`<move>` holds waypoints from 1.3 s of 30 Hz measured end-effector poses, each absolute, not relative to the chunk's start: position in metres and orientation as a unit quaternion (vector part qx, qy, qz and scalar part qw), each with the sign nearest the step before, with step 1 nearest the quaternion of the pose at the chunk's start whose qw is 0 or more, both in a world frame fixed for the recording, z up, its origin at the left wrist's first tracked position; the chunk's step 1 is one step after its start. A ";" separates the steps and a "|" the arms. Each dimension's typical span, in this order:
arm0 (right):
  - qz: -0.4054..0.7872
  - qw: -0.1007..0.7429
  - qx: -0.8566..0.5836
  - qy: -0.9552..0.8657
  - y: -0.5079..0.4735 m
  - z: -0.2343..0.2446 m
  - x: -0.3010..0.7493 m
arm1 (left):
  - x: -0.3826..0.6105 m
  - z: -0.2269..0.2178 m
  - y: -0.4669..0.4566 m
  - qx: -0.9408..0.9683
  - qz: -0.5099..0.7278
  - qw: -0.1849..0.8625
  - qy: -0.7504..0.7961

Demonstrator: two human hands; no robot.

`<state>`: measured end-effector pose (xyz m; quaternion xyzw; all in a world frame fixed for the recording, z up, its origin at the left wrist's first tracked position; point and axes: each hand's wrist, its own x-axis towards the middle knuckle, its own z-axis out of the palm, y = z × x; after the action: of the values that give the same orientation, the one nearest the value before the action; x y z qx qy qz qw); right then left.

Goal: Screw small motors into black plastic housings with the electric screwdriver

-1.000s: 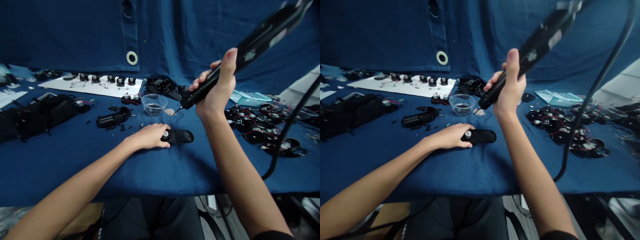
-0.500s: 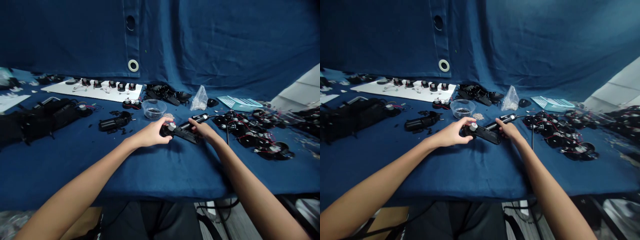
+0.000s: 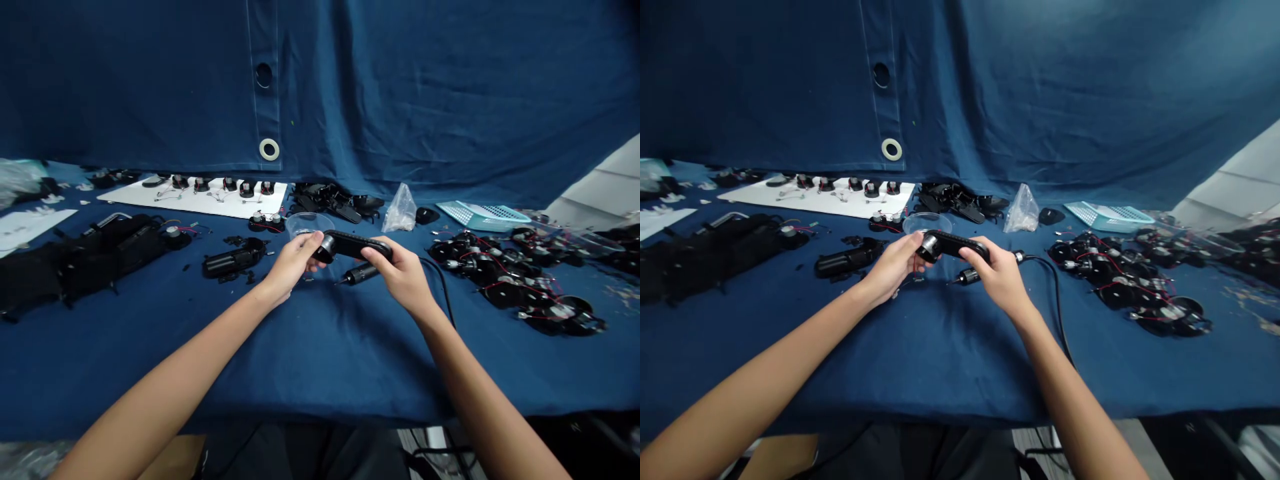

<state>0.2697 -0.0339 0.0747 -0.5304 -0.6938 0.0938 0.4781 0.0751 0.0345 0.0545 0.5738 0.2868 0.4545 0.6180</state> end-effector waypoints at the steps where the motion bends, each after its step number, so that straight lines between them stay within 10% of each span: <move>1: 0.054 0.486 -0.546 -0.680 -0.032 0.072 0.267 | 0.076 0.054 0.034 0.554 0.466 0.625 0.292; 10: -0.035 0.493 -0.547 -0.675 -0.033 0.050 0.252 | 0.077 0.042 0.039 0.677 0.515 0.386 0.357; 31: 0.041 0.503 -0.528 -0.684 -0.034 0.041 0.256 | 0.074 0.037 0.042 0.709 0.535 0.294 0.352; 39: 0.310 0.584 -0.393 -0.639 -0.030 0.041 0.252 | 0.070 0.047 0.030 0.757 0.546 0.202 0.296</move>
<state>0.2523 -0.0299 0.0409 -0.3929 -0.6388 0.3104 0.5841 0.0700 0.0303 0.0468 0.7569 0.2962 0.5464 0.2020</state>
